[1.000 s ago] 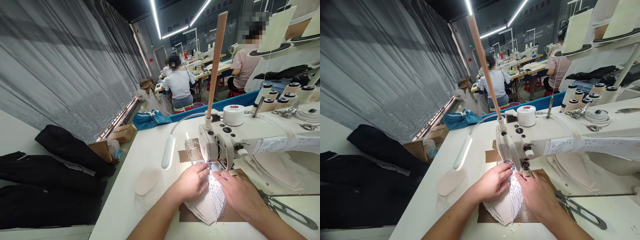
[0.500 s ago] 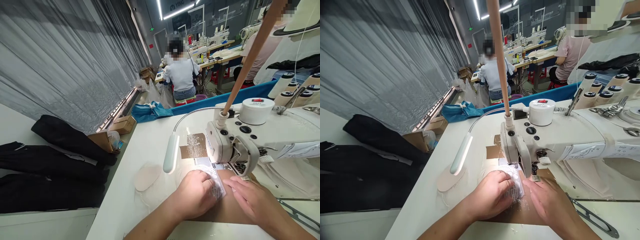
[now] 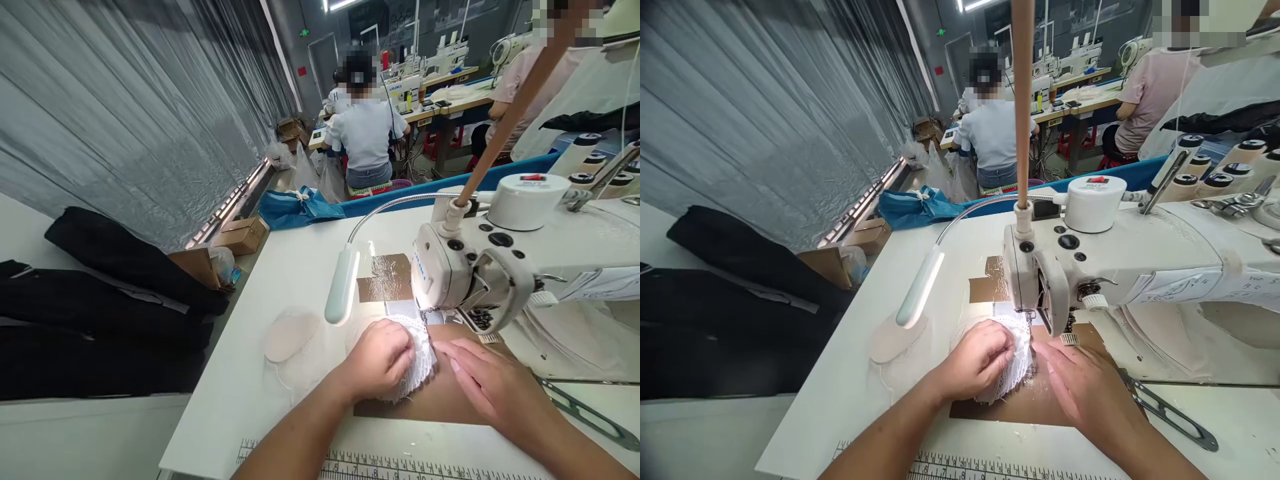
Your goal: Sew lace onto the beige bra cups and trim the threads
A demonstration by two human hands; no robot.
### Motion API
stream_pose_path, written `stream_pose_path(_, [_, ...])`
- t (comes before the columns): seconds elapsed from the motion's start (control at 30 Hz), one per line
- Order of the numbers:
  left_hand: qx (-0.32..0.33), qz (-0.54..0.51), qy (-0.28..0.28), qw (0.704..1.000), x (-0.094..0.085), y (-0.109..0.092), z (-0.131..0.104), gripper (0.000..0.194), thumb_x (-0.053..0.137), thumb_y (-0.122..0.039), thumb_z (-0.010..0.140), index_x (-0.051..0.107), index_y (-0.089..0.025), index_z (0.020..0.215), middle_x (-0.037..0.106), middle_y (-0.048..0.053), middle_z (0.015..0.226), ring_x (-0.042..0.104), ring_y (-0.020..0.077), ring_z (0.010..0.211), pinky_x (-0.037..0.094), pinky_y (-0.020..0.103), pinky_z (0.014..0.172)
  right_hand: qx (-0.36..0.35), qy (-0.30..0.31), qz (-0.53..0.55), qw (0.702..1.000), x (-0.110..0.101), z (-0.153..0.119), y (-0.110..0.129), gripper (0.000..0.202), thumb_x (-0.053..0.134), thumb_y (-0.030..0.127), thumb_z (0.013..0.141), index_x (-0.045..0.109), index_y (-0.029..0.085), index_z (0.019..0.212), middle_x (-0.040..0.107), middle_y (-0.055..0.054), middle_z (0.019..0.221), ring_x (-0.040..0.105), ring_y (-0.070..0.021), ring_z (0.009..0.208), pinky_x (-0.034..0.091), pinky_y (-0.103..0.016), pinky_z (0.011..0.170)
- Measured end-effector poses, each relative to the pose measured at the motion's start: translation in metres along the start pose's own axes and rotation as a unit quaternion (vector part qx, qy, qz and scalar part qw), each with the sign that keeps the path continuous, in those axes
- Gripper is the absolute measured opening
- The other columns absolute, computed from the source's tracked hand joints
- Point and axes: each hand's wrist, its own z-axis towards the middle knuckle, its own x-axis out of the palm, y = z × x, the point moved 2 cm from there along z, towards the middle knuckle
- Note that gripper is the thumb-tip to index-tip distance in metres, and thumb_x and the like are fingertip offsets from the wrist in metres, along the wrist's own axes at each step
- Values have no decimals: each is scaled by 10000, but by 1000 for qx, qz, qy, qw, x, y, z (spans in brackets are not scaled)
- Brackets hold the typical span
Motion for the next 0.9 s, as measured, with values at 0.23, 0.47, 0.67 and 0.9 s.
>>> stream_pose_path(0.23, [-1,-22,-2,1000,-1,-1,0,136,468,-231,913,532,-179,804,632,45,835,559,182,814,443,315,818,-2,77,51,996,4,1,5,387,316,44,907,636,212,1047,619,-42,824,582,-194,677,408,-319,576])
stream_pose_path(0.47, [22,-47,-18,998,-4,3,-5,87,497,-214,901,557,-172,853,659,43,882,580,176,857,451,320,860,-24,30,49,998,2,-4,7,377,362,-10,877,658,187,1004,603,-54,835,524,-181,694,373,-305,622])
stream_pose_path(0.67, [102,70,4,992,3,-2,-8,194,535,-147,872,639,-164,1035,657,81,1070,573,208,987,428,344,905,-55,99,17,993,-6,-4,9,490,382,-51,758,654,201,1077,640,-79,961,588,-202,833,444,-311,702])
stream_pose_path(0.9, [100,172,44,979,7,-6,-9,235,504,-242,962,674,-253,1124,617,45,921,483,181,833,387,348,852,-70,113,-19,991,-2,-15,4,567,398,-59,692,618,198,1148,665,-82,1002,633,-226,845,461,-306,609])
